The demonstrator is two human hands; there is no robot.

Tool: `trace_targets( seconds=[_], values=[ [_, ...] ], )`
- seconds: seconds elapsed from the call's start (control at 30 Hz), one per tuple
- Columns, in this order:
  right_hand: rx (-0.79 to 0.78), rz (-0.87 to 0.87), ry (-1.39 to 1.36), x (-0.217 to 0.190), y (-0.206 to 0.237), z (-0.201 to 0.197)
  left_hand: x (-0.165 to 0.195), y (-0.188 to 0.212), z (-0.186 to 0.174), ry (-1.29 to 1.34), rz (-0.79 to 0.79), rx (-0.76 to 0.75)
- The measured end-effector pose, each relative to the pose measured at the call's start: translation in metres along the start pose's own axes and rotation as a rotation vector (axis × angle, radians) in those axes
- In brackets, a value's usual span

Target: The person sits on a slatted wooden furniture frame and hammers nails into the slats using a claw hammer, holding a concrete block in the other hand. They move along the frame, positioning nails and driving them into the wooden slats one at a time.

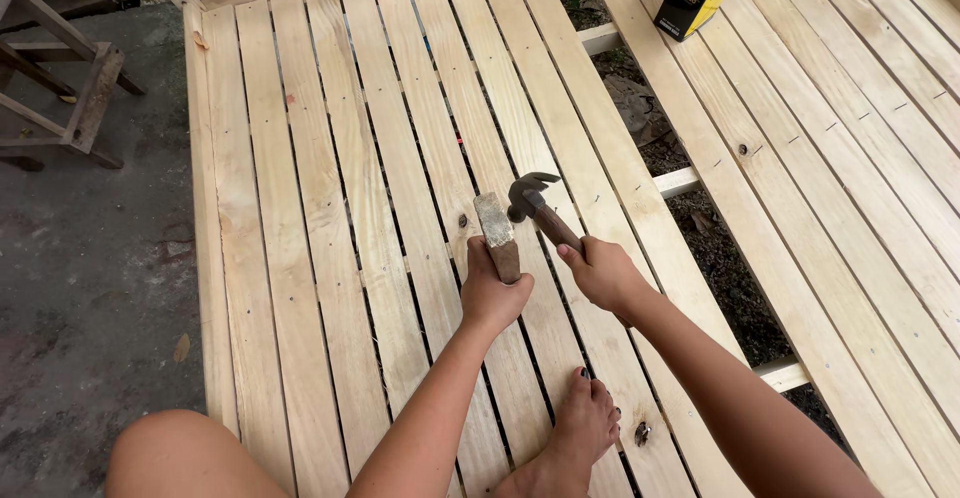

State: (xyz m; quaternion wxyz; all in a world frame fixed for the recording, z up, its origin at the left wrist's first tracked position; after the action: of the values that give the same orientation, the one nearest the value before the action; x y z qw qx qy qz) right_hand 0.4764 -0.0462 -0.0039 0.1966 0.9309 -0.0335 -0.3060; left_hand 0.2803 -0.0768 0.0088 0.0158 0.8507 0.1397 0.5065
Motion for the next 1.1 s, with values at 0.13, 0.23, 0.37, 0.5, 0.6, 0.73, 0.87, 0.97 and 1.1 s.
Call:
trace_targets(
  seconds=[0.13,0.23,0.37,0.5,0.6,0.73,0.87,0.97,1.1],
  values=[
    [0.154,-0.099,-0.074,-0.005,0.009,-0.010,-0.005,-0.001,0.003,-0.014,-0.034,-0.025],
    [0.173,-0.192,0.102,-0.020,0.014,0.001,-0.011,-0.002,0.007,-0.011,-0.066,-0.050],
    [-0.094,0.147,-0.107,-0.002,0.002,0.014,-0.011,-0.006,0.004,0.022,-0.041,-0.020],
    [-0.119,0.290,-0.768,0.021,0.016,0.011,-0.014,-0.007,0.007,0.096,-0.081,0.008],
    [-0.036,0.292,-0.994,0.046,0.047,0.013,0.007,-0.004,0.006,0.021,-0.071,0.074],
    [0.065,0.278,-1.172,0.079,0.064,0.009,0.106,-0.015,-0.032,0.168,0.122,0.256],
    [0.112,0.237,-1.421,0.089,0.051,0.001,0.214,-0.044,-0.109,0.311,0.255,0.220],
    [0.107,0.130,-1.558,0.078,0.041,-0.006,0.208,-0.036,-0.140,0.354,0.188,0.243],
    [0.089,0.095,-1.536,0.059,0.048,-0.011,0.130,-0.015,-0.140,0.487,0.027,0.276]
  ],
)
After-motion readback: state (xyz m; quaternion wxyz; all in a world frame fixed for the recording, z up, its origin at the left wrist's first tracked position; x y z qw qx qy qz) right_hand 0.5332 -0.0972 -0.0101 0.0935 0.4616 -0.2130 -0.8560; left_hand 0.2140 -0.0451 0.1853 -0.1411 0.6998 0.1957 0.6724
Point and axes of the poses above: each hand's wrist, its own y-axis away from the middle knuckle, its own z-axis out of the palm, x = y × z, the point moved 6 cm from there along -y, towards the middle knuckle, and after that the axes turned 1 degree about x, right-handed, at the moved point
